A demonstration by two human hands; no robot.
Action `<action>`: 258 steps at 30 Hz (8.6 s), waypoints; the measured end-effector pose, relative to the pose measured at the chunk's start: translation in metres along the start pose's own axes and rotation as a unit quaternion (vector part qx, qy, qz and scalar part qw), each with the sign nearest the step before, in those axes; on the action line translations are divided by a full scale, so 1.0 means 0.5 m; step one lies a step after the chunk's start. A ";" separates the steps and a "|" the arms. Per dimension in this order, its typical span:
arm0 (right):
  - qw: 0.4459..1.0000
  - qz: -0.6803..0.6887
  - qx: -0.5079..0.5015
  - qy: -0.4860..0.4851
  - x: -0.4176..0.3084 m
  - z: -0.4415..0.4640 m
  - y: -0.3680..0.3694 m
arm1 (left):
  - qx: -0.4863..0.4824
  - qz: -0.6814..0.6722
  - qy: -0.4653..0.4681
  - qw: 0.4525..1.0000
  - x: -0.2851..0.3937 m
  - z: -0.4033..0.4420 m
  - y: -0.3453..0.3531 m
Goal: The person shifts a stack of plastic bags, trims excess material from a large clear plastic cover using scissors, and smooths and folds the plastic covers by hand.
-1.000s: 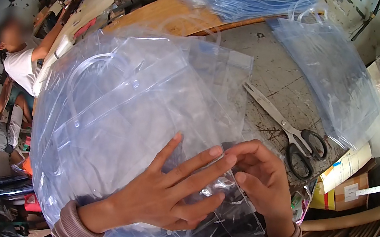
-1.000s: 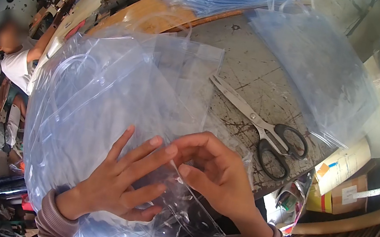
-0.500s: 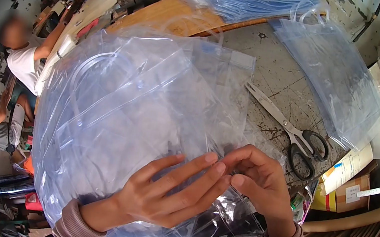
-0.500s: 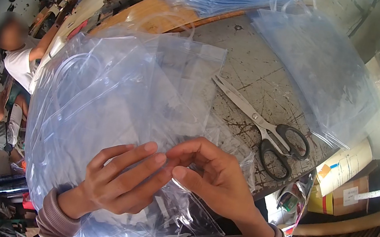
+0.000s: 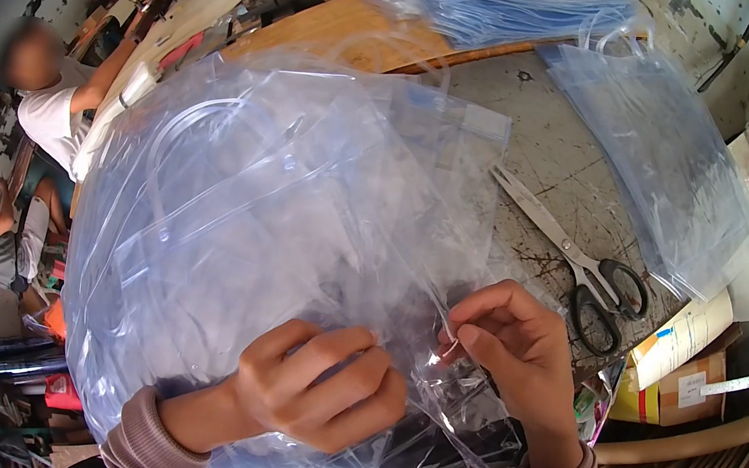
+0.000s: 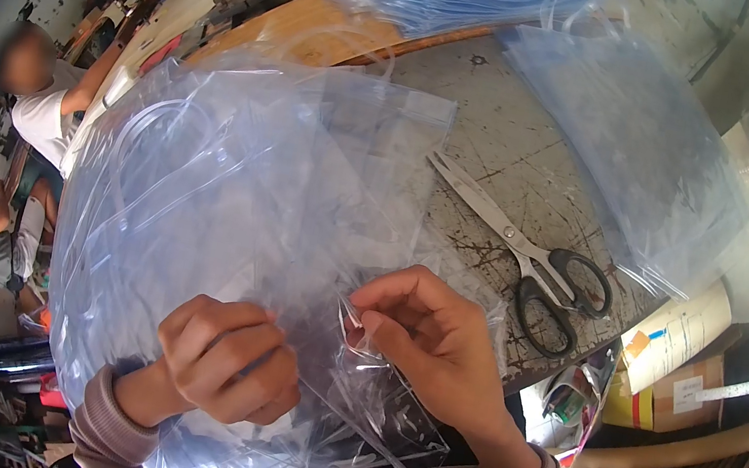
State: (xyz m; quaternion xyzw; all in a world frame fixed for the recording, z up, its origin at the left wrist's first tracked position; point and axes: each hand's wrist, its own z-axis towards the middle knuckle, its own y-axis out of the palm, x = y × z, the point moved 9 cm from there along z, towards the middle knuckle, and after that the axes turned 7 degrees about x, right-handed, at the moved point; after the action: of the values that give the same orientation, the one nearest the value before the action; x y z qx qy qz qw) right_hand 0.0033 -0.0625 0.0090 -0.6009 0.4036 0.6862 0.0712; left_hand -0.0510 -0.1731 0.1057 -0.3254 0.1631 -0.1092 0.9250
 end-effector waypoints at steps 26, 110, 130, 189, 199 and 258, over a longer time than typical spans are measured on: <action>1.000 -0.012 -0.005 -0.021 -0.004 0.001 0.001 | -0.032 -0.014 0.008 0.999 0.004 0.008 0.004; 0.838 -0.404 0.097 -0.353 -0.058 -0.025 0.024 | -0.221 0.206 -0.435 0.848 -0.441 -0.206 -0.135; 0.814 -0.478 0.126 -0.304 -0.086 -0.071 -0.032 | -0.242 0.057 -0.061 0.967 -0.032 0.006 0.077; 0.517 -0.648 -0.231 -0.510 0.096 -0.368 0.156 | -0.083 0.040 -0.244 0.965 -0.261 -0.096 -0.068; 0.667 -0.649 -0.116 -0.347 -0.006 -0.215 0.063 | -0.074 0.239 -0.241 0.938 -0.311 -0.109 -0.114; 0.792 -0.428 0.191 -0.391 -0.249 -0.090 -0.112 | 0.033 -0.477 -0.287 0.830 -0.316 -0.095 -0.218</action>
State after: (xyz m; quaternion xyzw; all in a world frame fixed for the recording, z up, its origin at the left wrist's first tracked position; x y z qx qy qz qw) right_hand 0.1037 -0.0057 0.0948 -0.3668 0.1662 0.6708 0.6228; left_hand -0.2251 -0.2344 0.1766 -0.3491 -0.2888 -0.4440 0.7731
